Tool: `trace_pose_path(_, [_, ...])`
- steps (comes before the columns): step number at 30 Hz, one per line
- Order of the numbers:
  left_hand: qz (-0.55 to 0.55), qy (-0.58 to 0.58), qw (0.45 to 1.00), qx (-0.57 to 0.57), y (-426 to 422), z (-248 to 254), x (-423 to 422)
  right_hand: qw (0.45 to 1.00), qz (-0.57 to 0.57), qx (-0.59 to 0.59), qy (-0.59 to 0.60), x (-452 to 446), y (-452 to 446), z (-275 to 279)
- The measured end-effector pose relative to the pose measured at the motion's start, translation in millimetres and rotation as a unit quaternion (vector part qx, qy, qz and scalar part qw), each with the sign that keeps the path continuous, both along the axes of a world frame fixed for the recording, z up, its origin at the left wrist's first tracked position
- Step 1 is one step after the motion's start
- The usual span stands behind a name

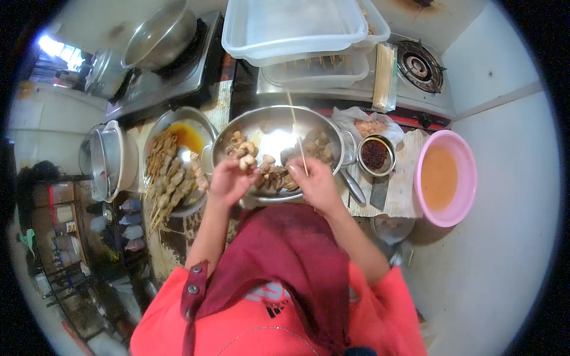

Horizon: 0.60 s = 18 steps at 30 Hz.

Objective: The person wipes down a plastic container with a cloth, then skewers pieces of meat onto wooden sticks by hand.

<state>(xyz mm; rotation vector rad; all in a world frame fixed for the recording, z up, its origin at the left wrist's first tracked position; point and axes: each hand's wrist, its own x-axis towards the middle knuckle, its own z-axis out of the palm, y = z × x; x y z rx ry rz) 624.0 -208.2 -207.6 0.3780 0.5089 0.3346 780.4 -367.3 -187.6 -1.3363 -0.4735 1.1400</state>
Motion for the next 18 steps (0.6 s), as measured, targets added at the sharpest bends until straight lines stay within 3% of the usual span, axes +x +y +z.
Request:
trace_pose_path(2, [-0.044, 0.010, 0.999, 0.024, -7.8, 4.0, 8.9, 0.972, -0.005, 0.095, -0.215, 1.8, 24.1, -18.7])
trace_pose_path(5, [-0.109, -0.020, 0.993, 0.040, -18.7, 2.2, 16.4, 0.997, 0.055, 0.040, -0.030, -1.8, 43.5, -6.3])
trace_pose_path(6, [-0.124, -0.039, 0.991, 0.019, -19.5, 2.3, 18.2, 0.997, 0.060, 0.023, -0.050, 1.5, 44.6, -5.3])
trace_pose_path(8, [-0.119, 0.089, 0.978, 0.148, -19.4, 4.7, 21.7, 0.993, 0.071, -0.010, -0.090, 8.7, 47.2, -4.9])
trace_pose_path(9, [-0.117, 0.154, 0.958, 0.210, -19.1, 8.6, 23.6, 0.967, 0.099, -0.002, -0.234, 13.9, 47.7, -5.5])
trace_pose_path(11, [-0.108, 0.168, 0.910, 0.362, -17.5, 17.7, 25.6, 0.852, 0.146, 0.009, -0.502, 25.0, 47.3, -6.1])
trace_pose_path(12, [-0.104, 0.173, 0.878, 0.434, -17.4, 21.9, 27.4, 0.860, 0.156, -0.005, -0.486, 26.9, 48.3, -4.1])
trace_pose_path(13, [-0.144, 0.195, 0.870, 0.429, -16.5, 25.6, 31.8, 0.867, 0.166, -0.018, -0.470, 28.3, 50.4, -0.4])
trace_pose_path(14, [-0.130, 0.197, 0.879, 0.414, -14.8, 20.5, 34.4, 0.873, 0.176, -0.030, -0.454, 28.9, 51.1, 1.7])
trace_pose_path(18, [-0.070, 0.219, 0.914, 0.335, -8.9, 8.4, 40.9, 0.966, 0.041, -0.025, -0.256, 27.0, 47.4, -9.9])
